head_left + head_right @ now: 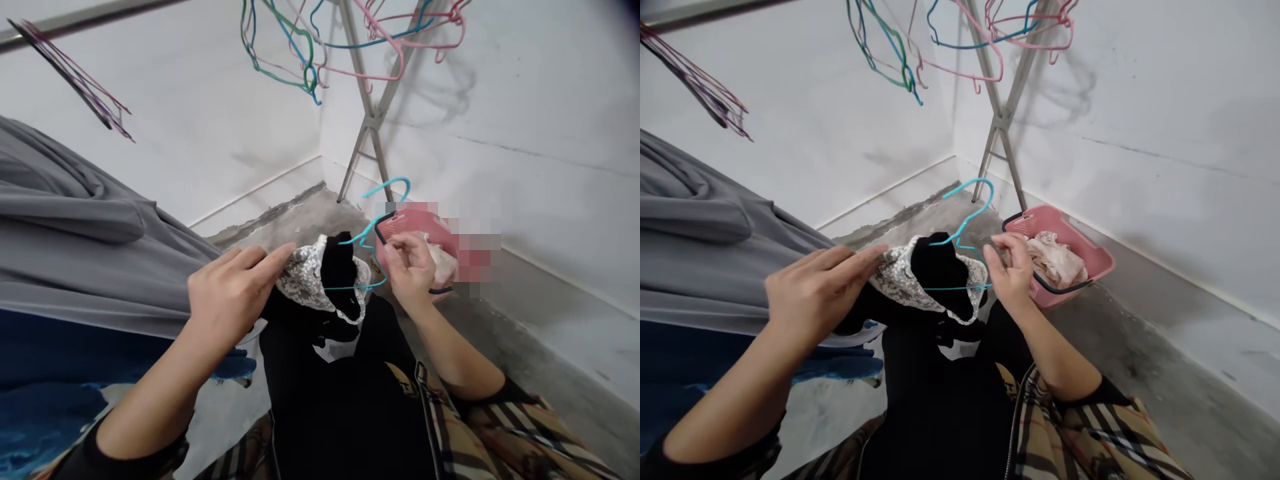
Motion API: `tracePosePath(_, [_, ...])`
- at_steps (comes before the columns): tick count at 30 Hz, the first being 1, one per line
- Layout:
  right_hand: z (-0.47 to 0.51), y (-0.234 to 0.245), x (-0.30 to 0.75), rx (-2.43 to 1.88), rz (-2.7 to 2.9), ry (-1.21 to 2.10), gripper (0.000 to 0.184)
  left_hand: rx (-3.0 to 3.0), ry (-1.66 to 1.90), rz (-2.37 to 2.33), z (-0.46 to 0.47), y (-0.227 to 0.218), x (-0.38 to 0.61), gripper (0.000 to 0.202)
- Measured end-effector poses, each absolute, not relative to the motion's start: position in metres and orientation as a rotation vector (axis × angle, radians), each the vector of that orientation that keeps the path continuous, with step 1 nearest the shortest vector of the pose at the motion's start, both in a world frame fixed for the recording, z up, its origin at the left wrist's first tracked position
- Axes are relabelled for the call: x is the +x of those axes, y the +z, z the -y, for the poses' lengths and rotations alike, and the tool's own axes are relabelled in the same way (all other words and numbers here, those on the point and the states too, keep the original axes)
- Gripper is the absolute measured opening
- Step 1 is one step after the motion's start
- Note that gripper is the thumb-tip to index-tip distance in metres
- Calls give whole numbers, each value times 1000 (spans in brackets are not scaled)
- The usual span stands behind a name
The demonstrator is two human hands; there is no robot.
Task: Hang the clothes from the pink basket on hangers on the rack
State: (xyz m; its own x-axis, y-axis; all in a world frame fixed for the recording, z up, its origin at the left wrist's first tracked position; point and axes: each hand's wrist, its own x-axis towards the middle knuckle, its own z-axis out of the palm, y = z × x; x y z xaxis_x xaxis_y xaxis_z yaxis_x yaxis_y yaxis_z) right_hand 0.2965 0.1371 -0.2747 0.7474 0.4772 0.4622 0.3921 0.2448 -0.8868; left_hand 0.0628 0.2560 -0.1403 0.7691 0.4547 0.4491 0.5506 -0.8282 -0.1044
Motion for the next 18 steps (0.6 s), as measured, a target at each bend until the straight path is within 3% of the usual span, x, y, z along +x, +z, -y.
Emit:
tracePosePath(2, [-128,-301,289,-1413,707,16,14,-2674,-673,833,-256,-137,59,32])
tracePosePath(6, [-121,-338,268,-1516,818,317,20,-2557,-777,856,-255,-131,55,35])
tracePosePath(11, [-141,-341,260,-1454,671,806,25,-2516,-837,775,-248,-126,60,33])
tracePosePath(18, [-148,-342,276,-1284,416,1011,31,-2530,-865,962,-254,-130,39,31])
